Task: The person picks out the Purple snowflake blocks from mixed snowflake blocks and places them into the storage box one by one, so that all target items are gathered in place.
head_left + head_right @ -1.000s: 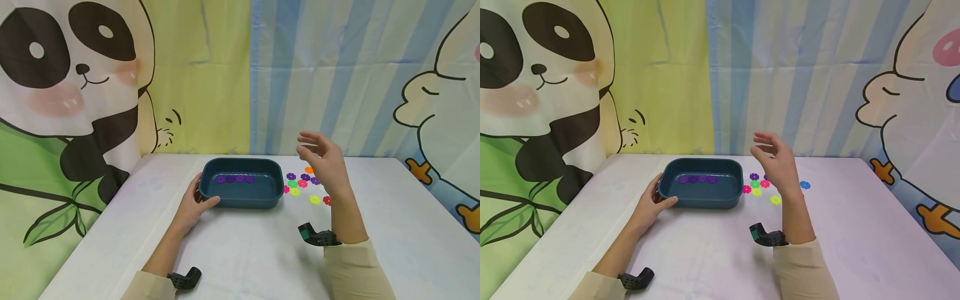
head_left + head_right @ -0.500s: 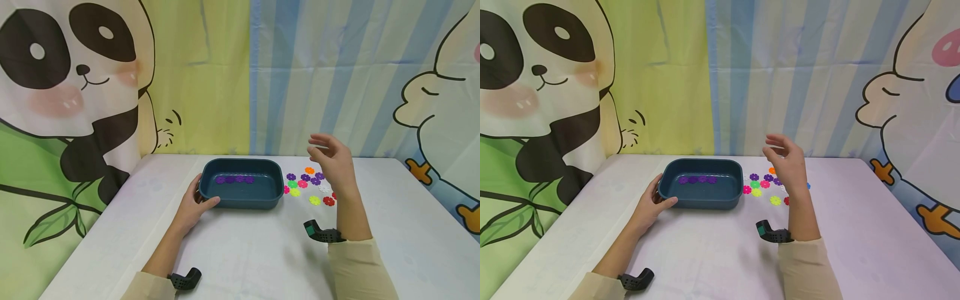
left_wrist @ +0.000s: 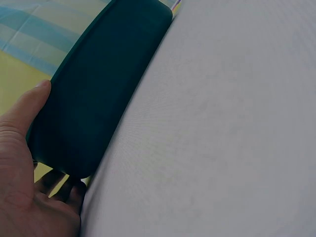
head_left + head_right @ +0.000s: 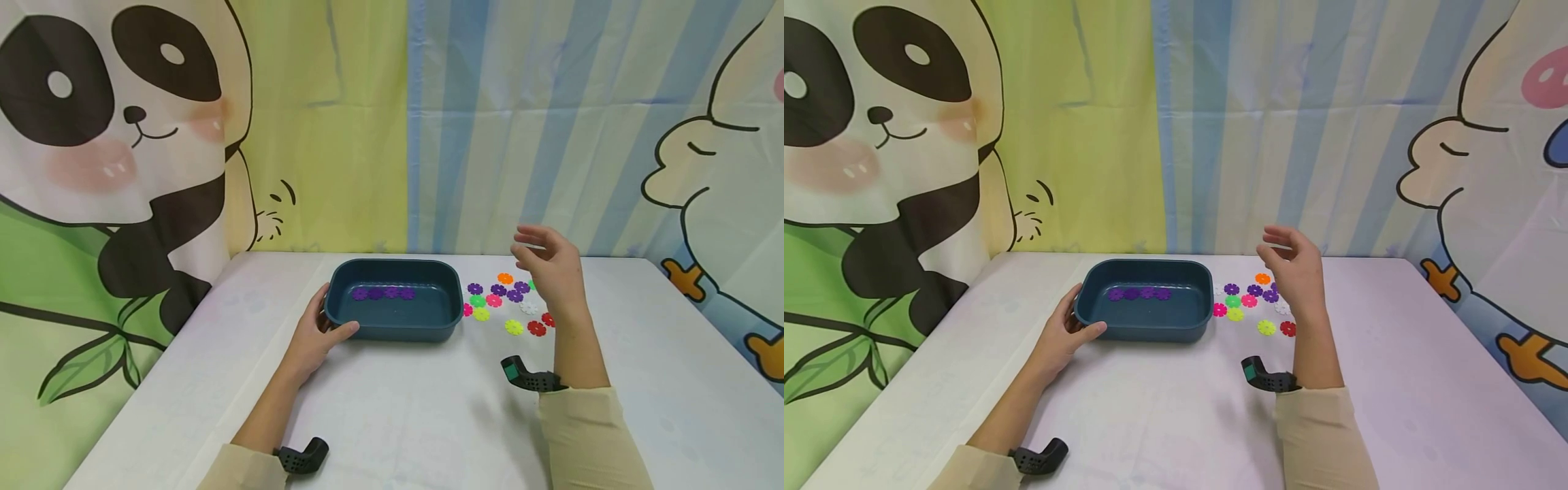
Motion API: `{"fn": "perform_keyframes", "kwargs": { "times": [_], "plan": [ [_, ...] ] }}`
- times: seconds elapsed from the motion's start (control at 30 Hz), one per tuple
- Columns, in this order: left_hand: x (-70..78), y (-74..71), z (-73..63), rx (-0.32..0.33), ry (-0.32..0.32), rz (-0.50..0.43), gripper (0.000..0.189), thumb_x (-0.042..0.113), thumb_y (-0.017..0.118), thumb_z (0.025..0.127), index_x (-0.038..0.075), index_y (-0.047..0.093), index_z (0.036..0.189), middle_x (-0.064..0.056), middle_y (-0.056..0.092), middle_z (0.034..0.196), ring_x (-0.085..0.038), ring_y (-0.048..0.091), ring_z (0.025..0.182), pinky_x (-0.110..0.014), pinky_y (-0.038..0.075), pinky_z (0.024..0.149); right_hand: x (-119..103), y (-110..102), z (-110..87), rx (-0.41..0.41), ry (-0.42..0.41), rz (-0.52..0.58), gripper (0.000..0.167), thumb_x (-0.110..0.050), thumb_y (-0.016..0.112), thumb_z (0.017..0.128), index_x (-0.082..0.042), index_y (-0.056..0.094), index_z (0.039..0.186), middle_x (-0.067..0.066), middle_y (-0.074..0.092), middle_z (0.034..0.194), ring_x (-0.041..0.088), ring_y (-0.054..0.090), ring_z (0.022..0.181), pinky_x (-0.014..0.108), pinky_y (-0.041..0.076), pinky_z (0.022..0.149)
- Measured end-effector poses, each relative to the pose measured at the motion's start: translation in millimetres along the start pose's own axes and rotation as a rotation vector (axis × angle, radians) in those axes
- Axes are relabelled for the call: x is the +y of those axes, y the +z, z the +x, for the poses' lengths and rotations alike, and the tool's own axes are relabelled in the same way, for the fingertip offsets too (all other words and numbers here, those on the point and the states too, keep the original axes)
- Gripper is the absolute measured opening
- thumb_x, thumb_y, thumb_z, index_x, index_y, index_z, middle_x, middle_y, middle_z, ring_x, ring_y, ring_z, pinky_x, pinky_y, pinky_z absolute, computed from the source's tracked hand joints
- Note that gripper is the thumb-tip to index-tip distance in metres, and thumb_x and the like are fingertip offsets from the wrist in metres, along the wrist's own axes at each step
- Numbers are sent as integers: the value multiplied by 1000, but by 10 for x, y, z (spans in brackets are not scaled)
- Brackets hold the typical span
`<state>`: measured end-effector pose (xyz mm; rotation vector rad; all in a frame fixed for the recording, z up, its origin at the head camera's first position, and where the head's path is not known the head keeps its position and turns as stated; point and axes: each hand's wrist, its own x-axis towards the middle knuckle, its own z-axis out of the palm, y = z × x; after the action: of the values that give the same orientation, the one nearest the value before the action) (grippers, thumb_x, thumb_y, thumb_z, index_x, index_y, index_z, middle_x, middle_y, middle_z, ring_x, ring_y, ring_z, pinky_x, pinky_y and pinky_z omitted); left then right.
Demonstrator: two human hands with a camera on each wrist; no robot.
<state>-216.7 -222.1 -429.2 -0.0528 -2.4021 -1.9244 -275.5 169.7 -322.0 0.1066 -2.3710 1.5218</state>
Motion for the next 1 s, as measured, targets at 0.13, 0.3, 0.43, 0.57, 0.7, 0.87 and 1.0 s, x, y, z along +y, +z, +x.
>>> {"fn": "perform_keyframes", "kwargs": {
  "times": [0.13, 0.3, 0.43, 0.57, 0.7, 0.87, 1.0],
  "plan": [
    [2, 0, -3, 2, -2, 1, 100, 30, 81, 92, 24, 15, 167, -10, 24, 171, -30, 24, 159, -46, 24, 129, 75, -8, 21, 13, 25, -34, 50, -38, 60, 104, -18, 54, 150, 10, 61, 146, 30, 64, 126, 30, 57, 100],
    [4, 2, -2, 4, 5, 7, 99, 30, 81, 92, 24, 16, 167, -10, 25, 171, -31, 25, 159, -46, 23, 129, 260, 5, 69, 40, 70, -103, 48, -33, 59, 105, -15, 55, 149, 14, 61, 145, 34, 61, 131, 48, 53, 107],
    [1, -1, 0, 3, 5, 4, 100, 29, 81, 92, 24, 16, 167, -10, 25, 171, -31, 24, 159, -46, 23, 129, 427, 37, 103, 32, 140, -114, 47, -29, 60, 105, -14, 54, 150, 15, 60, 146, 36, 57, 135, 52, 51, 110],
    [-8, -6, 5, 2, 2, 2, 100, 30, 81, 91, 24, 16, 167, -9, 25, 171, -30, 24, 159, -46, 23, 129, 571, 66, 123, 29, 198, -112, 46, -28, 59, 106, -13, 54, 149, 17, 59, 146, 37, 57, 135, 51, 50, 111],
    [-19, -9, 12, 0, 5, 2, 100, 30, 81, 91, 24, 16, 167, -9, 25, 171, -30, 25, 159, -46, 24, 129, 718, 100, 141, 27, 253, -121, 45, -27, 59, 106, -13, 56, 148, 18, 60, 145, 37, 57, 135, 51, 49, 112],
    [-28, -10, 15, -1, 7, 5, 100, 30, 81, 91, 24, 16, 167, -9, 26, 171, -30, 26, 158, -46, 24, 129, 892, 148, 152, -1, 318, -176, 44, -25, 59, 105, -12, 56, 147, 19, 60, 144, 38, 55, 134, 51, 48, 113],
    [-26, -10, 12, 0, 6, 11, 100, 30, 81, 91, 24, 15, 167, -10, 26, 171, -30, 26, 158, -46, 24, 129, 971, 182, 145, -20, 330, -229, 42, -22, 61, 105, -8, 58, 144, 22, 60, 142, 40, 55, 132, 51, 50, 111]
  ]
}}
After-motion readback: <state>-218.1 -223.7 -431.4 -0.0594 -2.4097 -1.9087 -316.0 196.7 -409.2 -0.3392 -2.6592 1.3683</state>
